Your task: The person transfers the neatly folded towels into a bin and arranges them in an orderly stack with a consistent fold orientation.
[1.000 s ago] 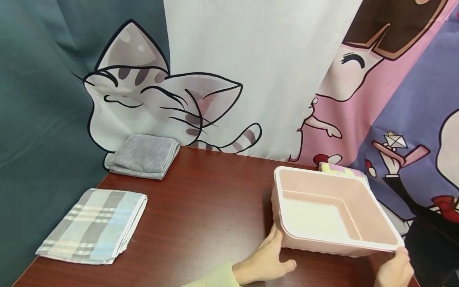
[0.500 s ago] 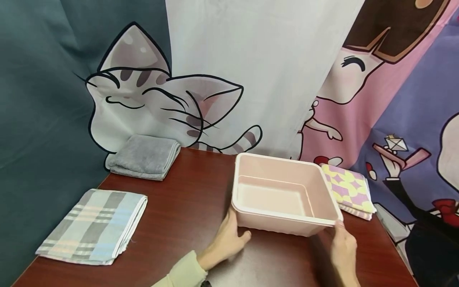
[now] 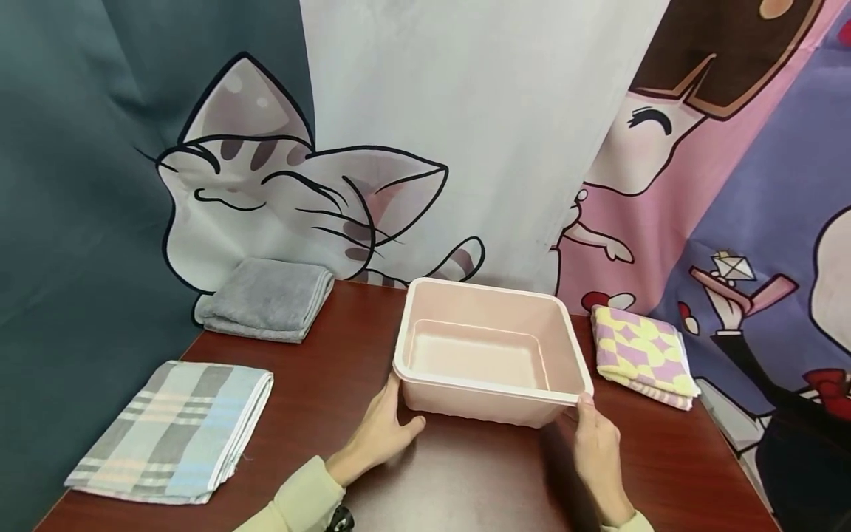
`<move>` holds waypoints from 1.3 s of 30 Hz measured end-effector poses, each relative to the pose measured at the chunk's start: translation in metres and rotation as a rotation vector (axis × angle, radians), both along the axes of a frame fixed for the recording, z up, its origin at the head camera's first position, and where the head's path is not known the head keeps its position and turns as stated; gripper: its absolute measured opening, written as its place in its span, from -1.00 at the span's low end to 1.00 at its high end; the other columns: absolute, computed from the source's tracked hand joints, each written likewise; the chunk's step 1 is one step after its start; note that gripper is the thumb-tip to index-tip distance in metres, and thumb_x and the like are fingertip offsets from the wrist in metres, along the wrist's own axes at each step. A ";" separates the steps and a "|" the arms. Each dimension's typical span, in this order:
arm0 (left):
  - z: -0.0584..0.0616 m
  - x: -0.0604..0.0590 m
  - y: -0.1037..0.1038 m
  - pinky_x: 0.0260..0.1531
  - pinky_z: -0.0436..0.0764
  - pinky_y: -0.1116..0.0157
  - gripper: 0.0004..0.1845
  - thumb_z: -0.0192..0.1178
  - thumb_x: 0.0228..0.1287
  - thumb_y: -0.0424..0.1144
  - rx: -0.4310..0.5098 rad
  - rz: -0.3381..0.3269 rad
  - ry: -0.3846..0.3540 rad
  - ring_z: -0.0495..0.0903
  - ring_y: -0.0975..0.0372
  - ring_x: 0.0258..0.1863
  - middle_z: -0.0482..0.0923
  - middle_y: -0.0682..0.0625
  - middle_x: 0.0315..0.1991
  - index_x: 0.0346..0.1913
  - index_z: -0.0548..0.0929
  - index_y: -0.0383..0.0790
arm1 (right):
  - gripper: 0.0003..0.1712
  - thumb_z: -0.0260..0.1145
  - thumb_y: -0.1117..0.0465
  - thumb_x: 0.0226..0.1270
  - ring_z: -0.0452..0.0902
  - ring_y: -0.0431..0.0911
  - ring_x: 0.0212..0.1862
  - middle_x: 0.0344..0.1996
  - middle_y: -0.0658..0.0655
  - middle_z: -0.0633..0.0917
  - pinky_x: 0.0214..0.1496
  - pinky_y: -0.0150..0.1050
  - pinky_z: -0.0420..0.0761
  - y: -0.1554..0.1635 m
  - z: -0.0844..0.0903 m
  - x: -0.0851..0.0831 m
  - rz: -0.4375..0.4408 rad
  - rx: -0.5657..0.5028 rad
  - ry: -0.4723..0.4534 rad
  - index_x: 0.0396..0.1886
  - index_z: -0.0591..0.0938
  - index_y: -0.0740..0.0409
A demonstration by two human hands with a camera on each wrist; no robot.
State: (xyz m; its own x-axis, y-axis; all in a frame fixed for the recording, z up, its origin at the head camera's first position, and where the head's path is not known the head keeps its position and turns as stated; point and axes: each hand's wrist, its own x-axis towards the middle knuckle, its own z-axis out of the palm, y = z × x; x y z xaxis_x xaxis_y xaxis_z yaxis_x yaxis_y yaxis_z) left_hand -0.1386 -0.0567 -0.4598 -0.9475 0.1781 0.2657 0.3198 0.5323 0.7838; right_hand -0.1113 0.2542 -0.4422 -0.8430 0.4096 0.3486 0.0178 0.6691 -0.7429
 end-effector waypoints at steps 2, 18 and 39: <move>-0.001 -0.002 -0.003 0.19 0.29 0.07 0.05 0.28 -0.08 -0.26 0.002 0.016 -0.005 0.19 0.08 0.30 0.07 -0.16 0.39 0.45 -0.14 -0.17 | -0.41 -0.18 0.07 0.49 0.56 0.25 -0.17 -0.27 0.44 0.63 -0.18 0.13 0.46 -0.002 -0.003 -0.003 0.036 0.068 0.031 -0.30 0.65 0.43; 0.000 -0.010 -0.018 0.19 0.30 0.07 0.04 0.32 -0.13 -0.35 0.164 0.032 0.030 0.25 0.22 0.26 0.15 -0.12 0.36 0.44 -0.05 -0.10 | -0.51 -0.15 0.15 0.48 0.61 0.03 -0.17 -0.26 0.24 0.70 -0.19 -0.05 0.51 -0.017 0.000 -0.014 0.122 0.139 0.072 -0.23 0.68 0.31; 0.004 -0.009 -0.039 0.19 0.26 0.13 -0.03 0.29 -0.06 -0.49 0.248 -0.048 -0.053 0.20 0.09 0.29 0.04 -0.19 0.39 0.42 -0.01 -0.23 | -0.49 -0.16 0.06 0.49 0.57 0.00 -0.08 -0.17 0.22 0.68 -0.13 -0.27 0.46 -0.029 0.002 -0.011 0.137 0.084 -0.009 -0.18 0.67 0.27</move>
